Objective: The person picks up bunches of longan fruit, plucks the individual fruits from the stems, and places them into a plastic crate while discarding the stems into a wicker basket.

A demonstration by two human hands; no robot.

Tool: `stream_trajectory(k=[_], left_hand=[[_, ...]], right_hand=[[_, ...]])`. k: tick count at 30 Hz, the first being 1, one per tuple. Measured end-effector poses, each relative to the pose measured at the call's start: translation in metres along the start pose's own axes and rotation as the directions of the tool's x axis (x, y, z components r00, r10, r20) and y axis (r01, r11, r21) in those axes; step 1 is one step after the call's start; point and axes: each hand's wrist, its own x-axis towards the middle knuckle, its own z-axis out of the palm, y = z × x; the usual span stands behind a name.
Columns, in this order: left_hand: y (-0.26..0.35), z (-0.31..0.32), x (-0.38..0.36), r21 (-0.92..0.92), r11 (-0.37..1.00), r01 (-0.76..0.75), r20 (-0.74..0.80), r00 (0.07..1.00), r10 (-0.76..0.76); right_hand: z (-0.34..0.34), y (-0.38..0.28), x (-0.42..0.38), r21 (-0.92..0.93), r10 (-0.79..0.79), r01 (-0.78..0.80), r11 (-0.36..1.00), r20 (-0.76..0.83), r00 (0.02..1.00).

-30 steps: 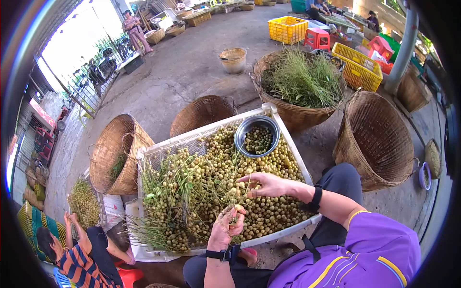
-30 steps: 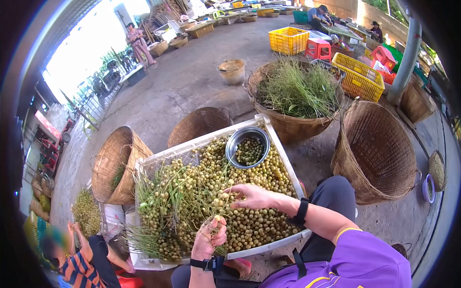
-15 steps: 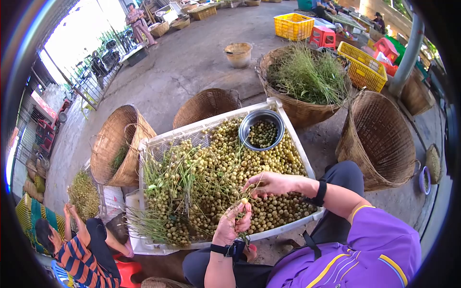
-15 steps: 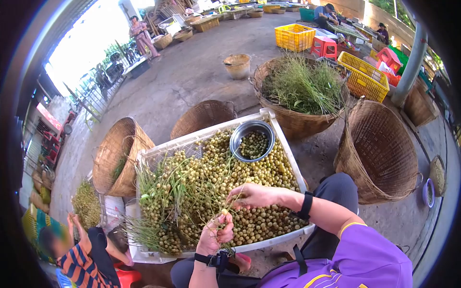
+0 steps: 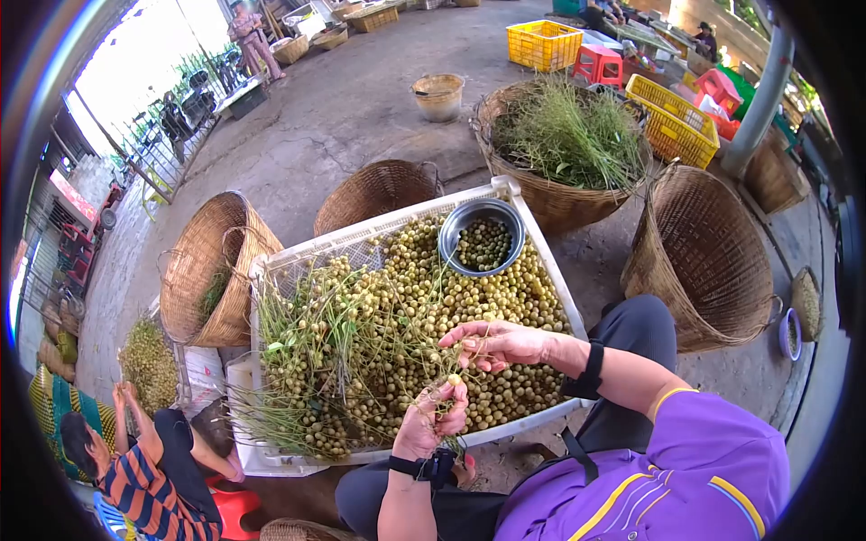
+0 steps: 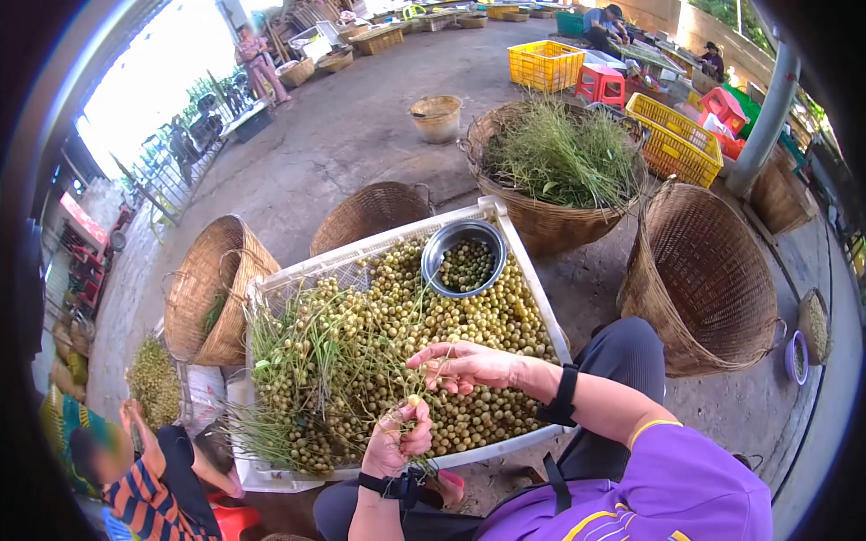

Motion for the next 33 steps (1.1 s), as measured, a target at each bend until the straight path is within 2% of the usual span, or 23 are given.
stream_trajectory(k=[3,6,11,13,14,17,18,20,21,22,24,26,28,29,30,33], left_hand=[[-0.001,-0.001,0.0,-0.022,1.0,0.016,0.005,1.0,-0.016],[-0.001,-0.003,-0.002,-0.024,0.999,0.031,0.013,0.999,-0.03],[-0.004,-0.009,-0.002,-0.085,0.995,0.052,0.077,0.996,-0.046],[-0.003,-0.008,-0.002,-0.08,0.996,0.049,0.075,0.996,-0.043],[-0.003,-0.008,-0.003,-0.073,0.996,0.047,0.071,0.997,-0.042],[-0.001,-0.002,-0.002,-0.036,0.999,0.033,0.006,0.999,-0.032],[-0.001,-0.003,-0.002,-0.035,0.999,0.032,0.006,0.999,-0.032],[-0.003,-0.005,-0.002,-0.055,0.998,0.041,0.038,0.999,-0.039],[-0.004,-0.006,-0.003,-0.054,0.998,0.045,0.044,0.998,-0.042],[-0.004,-0.007,-0.003,-0.048,0.998,0.037,0.044,0.998,-0.035],[-0.002,-0.009,-0.005,-0.034,0.999,0.027,0.051,0.998,-0.025],[-0.002,-0.009,-0.006,-0.052,0.998,0.02,0.045,0.999,-0.018],[-0.002,-0.011,-0.005,-0.094,0.995,0.031,0.096,0.995,-0.022],[-0.002,-0.009,-0.005,-0.085,0.996,0.03,0.086,0.996,-0.023],[-0.002,-0.008,-0.005,-0.077,0.997,0.029,0.072,0.997,-0.024],[-0.002,-0.008,-0.005,-0.049,0.998,0.033,0.029,0.999,-0.032]], right_hand=[[0.007,0.008,0.005,0.169,0.025,-0.019,0.985,-0.033,0.999],[0.001,0.017,0.009,0.155,-0.01,0.008,0.988,0.015,1.0],[0.008,0.012,0.007,0.075,-0.033,0.04,0.996,-0.095,0.995],[0.01,0.013,0.011,0.144,-0.004,0.029,0.989,-0.171,0.985],[0.009,0.015,0.013,0.144,-0.003,0.028,0.989,-0.169,0.986],[0.007,0.023,0.019,0.364,0.034,0.038,0.931,-0.188,0.982],[0.005,0.025,0.02,0.363,0.033,0.038,0.931,-0.188,0.982],[-0.006,0.032,0.023,0.773,0.024,0.043,0.633,-0.075,0.997],[-0.01,0.032,0.023,0.814,-0.012,0.097,0.573,-0.11,0.994],[-0.012,0.03,0.02,0.802,-0.01,0.164,0.575,-0.193,0.981],[-0.016,0.03,0.007,0.741,-0.064,0.209,0.638,-0.219,0.974],[-0.017,0.03,-0.008,0.692,-0.048,0.214,0.689,-0.252,0.967],[-0.021,0.031,-0.015,0.572,-0.101,0.211,0.793,-0.218,0.971],[-0.021,0.032,-0.017,0.562,-0.1,0.199,0.803,-0.202,0.974],[-0.015,0.025,-0.017,0.481,-0.058,0.163,0.861,-0.225,0.973],[-0.004,0.016,-0.017,0.492,-0.094,0.195,0.848,-0.224,0.97]])
